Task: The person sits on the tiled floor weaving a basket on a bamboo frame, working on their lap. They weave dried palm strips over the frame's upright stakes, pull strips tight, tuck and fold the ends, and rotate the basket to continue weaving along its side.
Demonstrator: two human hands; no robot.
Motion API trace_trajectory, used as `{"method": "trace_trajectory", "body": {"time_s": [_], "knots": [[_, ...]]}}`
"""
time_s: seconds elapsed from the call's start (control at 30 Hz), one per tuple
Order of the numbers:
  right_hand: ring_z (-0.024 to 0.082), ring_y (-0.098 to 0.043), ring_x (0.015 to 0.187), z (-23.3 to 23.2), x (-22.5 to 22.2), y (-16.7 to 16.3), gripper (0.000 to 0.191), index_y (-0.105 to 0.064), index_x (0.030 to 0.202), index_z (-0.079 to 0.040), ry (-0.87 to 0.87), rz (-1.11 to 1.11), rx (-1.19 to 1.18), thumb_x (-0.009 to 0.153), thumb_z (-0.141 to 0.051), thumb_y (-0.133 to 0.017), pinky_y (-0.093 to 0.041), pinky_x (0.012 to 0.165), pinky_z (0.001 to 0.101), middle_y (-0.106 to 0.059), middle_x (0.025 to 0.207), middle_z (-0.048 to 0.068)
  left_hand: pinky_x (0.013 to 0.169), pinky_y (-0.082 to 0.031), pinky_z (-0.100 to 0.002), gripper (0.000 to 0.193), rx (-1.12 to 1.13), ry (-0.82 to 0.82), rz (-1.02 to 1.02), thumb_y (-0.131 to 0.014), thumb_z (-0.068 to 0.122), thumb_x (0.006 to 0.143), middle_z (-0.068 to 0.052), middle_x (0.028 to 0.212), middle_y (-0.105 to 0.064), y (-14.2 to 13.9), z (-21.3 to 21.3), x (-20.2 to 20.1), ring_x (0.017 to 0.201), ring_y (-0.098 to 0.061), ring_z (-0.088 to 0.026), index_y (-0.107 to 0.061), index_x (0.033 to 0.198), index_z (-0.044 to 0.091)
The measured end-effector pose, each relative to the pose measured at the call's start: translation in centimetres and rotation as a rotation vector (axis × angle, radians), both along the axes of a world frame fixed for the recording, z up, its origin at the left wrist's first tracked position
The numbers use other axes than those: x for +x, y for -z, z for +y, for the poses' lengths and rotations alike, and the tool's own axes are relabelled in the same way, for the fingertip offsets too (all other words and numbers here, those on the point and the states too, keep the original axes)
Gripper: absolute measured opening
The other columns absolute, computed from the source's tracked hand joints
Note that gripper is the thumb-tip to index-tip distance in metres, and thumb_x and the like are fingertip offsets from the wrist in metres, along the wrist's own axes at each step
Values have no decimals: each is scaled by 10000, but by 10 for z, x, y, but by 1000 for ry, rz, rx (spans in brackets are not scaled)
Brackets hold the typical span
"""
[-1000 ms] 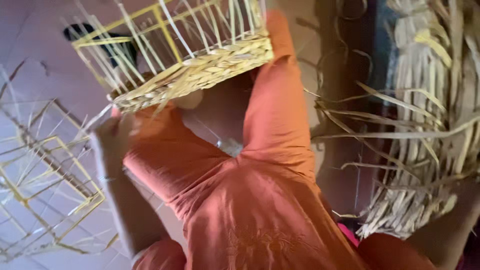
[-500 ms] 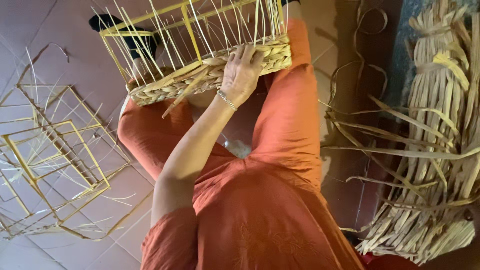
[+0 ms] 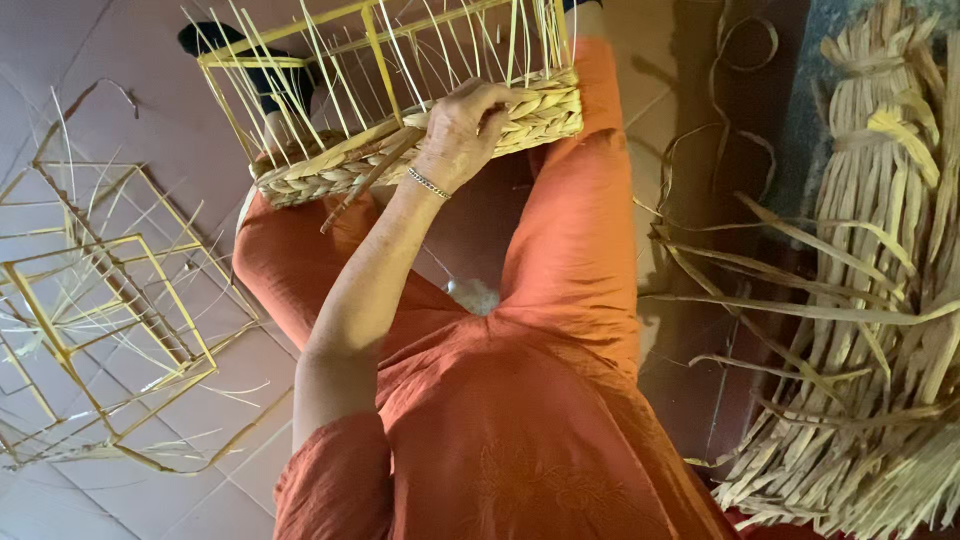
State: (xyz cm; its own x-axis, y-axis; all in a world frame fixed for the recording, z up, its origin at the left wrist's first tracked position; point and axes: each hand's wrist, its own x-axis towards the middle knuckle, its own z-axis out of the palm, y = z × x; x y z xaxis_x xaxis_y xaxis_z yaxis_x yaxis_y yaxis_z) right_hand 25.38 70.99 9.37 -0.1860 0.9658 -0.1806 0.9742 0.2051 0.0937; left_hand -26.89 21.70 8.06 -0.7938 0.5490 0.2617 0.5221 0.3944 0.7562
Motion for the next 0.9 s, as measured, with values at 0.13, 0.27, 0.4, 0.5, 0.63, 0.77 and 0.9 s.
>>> {"method": "trace_trajectory", "body": {"time_s": [0.13,0.27,0.4,0.5,0.63,0.77,0.9], "knots": [[199,-624,671,2,-24,-3,560,-714,1277,-83,-23,-10,-18,897,-484,-808,-570,602,356,-707,910,75,655,-597,-258,137,24,10,61,-757,27,945,-53,951,-736,-10,4,14,750,-691,-112,-717,1067,75],[203,-629,666,9,-37,11,616,-711,1308,-77,-72,-30,-30,883,-511,-816,-575,597,359,-711,918,80,595,-580,-262,104,-19,-23,17,-776,45,941,-59,903,-717,-24,-2,20,675,-669,-136,-754,1037,78],[207,-634,660,16,-58,10,672,-709,1339,-71,-234,-51,-9,869,-538,-823,-580,591,363,-714,926,86,646,-574,-311,110,-58,-40,89,-786,61,908,-65,862,-693,-41,-13,20,723,-678,-178,-779,1015,85],[210,-638,656,-6,-132,8,715,-708,1362,-66,-681,148,3,859,-559,-829,-584,586,366,-717,933,90,708,-574,-341,91,-98,-24,155,-792,80,911,-64,869,-684,-47,-12,12,785,-681,-212,-771,998,96],[214,-642,651,-107,-297,18,771,-706,1393,-60,-1396,510,-107,845,-586,-836,-589,580,369,-720,941,95,713,-576,-335,146,-140,18,136,-754,73,917,-43,869,-680,-48,-4,-3,796,-678,-211,-792,1037,146],[302,-646,979,-200,-384,-8,707,-666,1354,-157,-1663,631,9,801,-546,-875,-561,839,461,-647,1109,139,750,-584,-346,27,-251,38,181,-760,91,910,-56,901,-666,-52,3,-13,855,-679,-239,-752,926,111],[323,-568,965,-224,-415,-33,697,-678,1391,-174,-1738,660,69,789,-453,-893,-465,862,473,-542,1006,117,779,-577,-362,116,-266,58,174,-743,102,900,-41,899,-671,-56,21,-14,847,-679,-244,-782,1001,144]]}}
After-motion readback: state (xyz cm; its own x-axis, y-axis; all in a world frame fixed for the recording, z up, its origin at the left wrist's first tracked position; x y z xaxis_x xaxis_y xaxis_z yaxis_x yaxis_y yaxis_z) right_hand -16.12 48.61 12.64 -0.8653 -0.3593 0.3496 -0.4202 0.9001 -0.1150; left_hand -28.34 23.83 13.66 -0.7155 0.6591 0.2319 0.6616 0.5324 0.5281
